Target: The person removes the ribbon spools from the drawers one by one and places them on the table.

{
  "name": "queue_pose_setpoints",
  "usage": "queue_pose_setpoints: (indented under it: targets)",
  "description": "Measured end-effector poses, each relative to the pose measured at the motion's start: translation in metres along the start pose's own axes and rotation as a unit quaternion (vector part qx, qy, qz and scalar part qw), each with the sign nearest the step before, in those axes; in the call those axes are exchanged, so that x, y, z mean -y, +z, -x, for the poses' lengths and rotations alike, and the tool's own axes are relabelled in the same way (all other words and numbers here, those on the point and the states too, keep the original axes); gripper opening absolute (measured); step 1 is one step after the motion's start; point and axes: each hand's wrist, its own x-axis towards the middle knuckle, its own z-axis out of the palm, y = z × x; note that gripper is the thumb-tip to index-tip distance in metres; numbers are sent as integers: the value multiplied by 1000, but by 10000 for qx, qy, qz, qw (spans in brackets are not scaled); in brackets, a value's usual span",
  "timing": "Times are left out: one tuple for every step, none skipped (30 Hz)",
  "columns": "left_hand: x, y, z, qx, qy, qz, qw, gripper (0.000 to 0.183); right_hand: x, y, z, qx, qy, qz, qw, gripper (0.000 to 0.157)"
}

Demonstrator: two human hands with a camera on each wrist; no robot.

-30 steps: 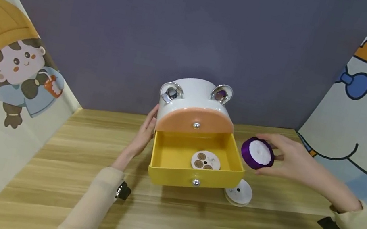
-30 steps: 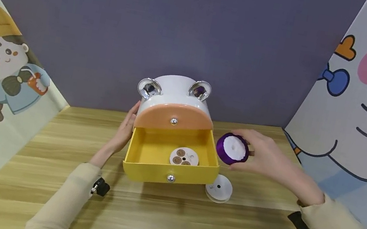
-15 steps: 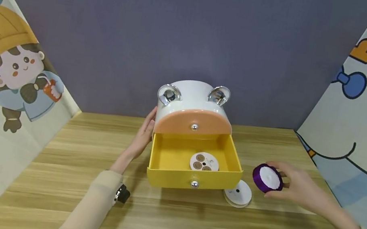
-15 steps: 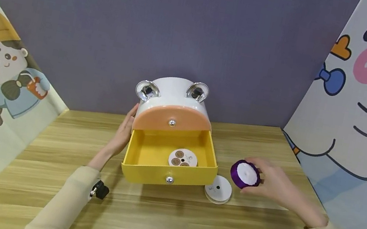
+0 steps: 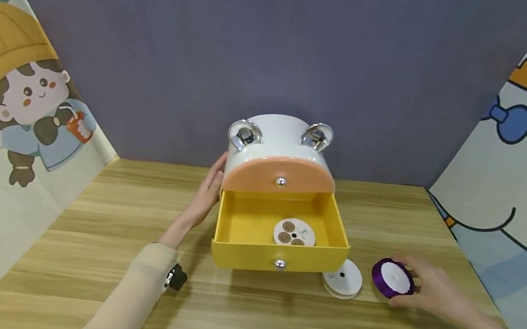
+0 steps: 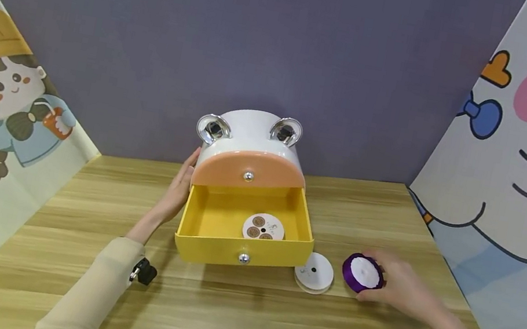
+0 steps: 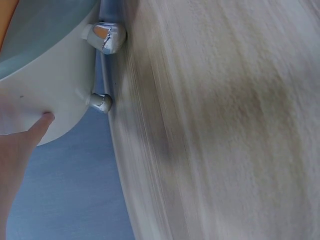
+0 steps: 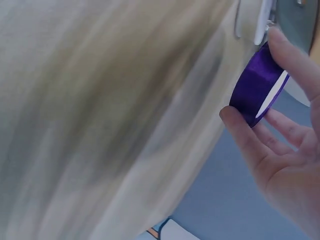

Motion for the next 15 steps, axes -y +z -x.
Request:
queue_pose_setpoints:
  targets:
    - [0,0,0,7,-1,0,10000,52,-1,2,1,-2,-24,19,10000,82]
    - [0,0,-1,12,-7,5,10000,52,-2,3,2,31,-23,13,10000,82]
    - [0,0,-1,13,-6,10,10000,52,-3,4,3,27,-17,29,10000,83]
    - [0,0,-1,16,1,9,10000,52,-3,5,3,39,-33,43,10000,83]
    - [0,0,-1,19,3,5,10000,52,-4,7,4,47,-54,63,10000,84]
    - [0,0,-1,23,19,-1,10000,52,-5,8,4,40,-68,98,9999,84]
    - [0,0,-1,32,33,4,10000,52,-6,9,4,37,-85,134,9999,85]
    - [0,0,0,40,42,7,10000,52,-7,11,5,24,-107,179,9998,85]
    - [0,0,0,47,55,14,10000,52,-7,12,5,9,-123,249,9996,85]
    - [0,0,0,58,58,22,10000,52,-8,13,5,22,-124,295,9995,84]
    - [0,0,0,65,58,30,10000,52,-8,14,5,38,-106,331,9994,84]
    - [0,0,0,69,57,35,10000,52,-8,15,5,72,-71,356,9993,84]
    - [1,0,-1,74,50,42,10000,52,-8,17,5,128,-32,356,9993,84]
    - [1,0,-1,74,46,39,10000,52,-8,18,5,184,26,355,9992,84]
    - [1,0,-1,71,46,40,10000,52,-7,18,5,254,95,329,9991,84]
